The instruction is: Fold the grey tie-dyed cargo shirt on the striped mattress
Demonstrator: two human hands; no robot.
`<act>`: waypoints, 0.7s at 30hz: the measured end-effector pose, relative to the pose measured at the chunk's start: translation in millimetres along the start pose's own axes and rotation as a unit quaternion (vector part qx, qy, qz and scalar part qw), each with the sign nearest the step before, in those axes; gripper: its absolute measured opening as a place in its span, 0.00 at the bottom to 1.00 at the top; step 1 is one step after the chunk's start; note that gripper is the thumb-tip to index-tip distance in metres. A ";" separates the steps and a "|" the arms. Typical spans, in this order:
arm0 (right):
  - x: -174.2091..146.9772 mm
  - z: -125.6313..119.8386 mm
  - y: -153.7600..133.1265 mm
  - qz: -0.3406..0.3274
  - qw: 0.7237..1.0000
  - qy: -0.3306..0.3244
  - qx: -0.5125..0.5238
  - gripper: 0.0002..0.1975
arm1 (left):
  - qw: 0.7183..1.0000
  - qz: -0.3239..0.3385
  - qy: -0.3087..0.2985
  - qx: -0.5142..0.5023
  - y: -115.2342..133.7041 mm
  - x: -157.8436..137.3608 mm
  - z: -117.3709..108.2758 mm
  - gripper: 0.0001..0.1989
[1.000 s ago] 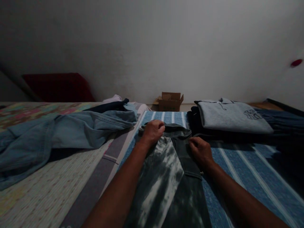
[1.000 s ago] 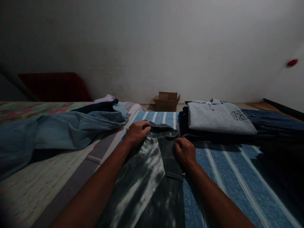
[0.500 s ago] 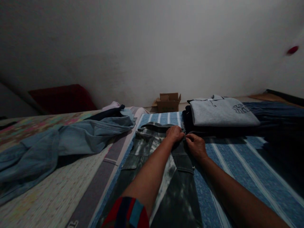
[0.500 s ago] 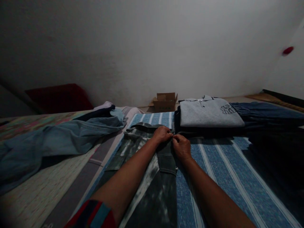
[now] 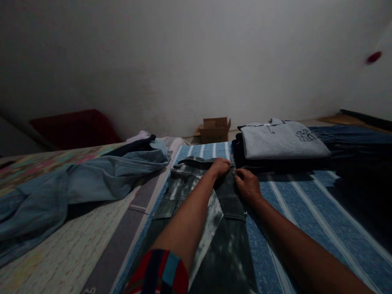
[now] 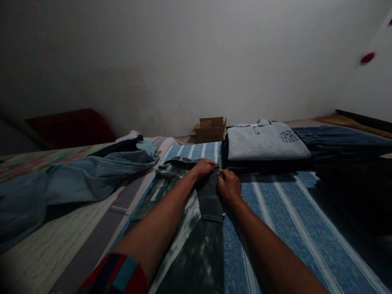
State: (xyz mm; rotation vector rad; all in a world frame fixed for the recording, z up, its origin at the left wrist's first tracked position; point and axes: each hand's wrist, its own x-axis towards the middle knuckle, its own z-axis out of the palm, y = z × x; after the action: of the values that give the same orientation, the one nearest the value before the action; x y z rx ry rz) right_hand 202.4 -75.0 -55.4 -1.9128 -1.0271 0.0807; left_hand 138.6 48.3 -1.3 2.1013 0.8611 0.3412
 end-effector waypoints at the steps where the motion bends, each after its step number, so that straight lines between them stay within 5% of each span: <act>1: -0.2 0.1 -0.4 -0.001 1.000 -0.003 -0.015 0.13 | 1.000 -0.003 -0.007 -0.008 -0.7 0.2 -0.2 0.08; 12: -5.1 -8.1 -19.1 -0.053 0.969 -0.097 -0.221 0.14 | 1.000 0.002 -0.019 -0.021 -4.6 6.7 1.5 0.14; 21: -4.5 -14.6 -23.1 -0.087 0.951 -0.137 -0.263 0.12 | 0.993 0.043 -0.037 0.099 -6.9 10.4 0.5 0.17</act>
State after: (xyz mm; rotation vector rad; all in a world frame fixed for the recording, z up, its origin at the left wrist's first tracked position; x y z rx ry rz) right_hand 191.5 -83.2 -31.2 -2.3200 -1.5180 -0.0348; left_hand 143.2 58.1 -7.5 2.3243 0.7890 0.2286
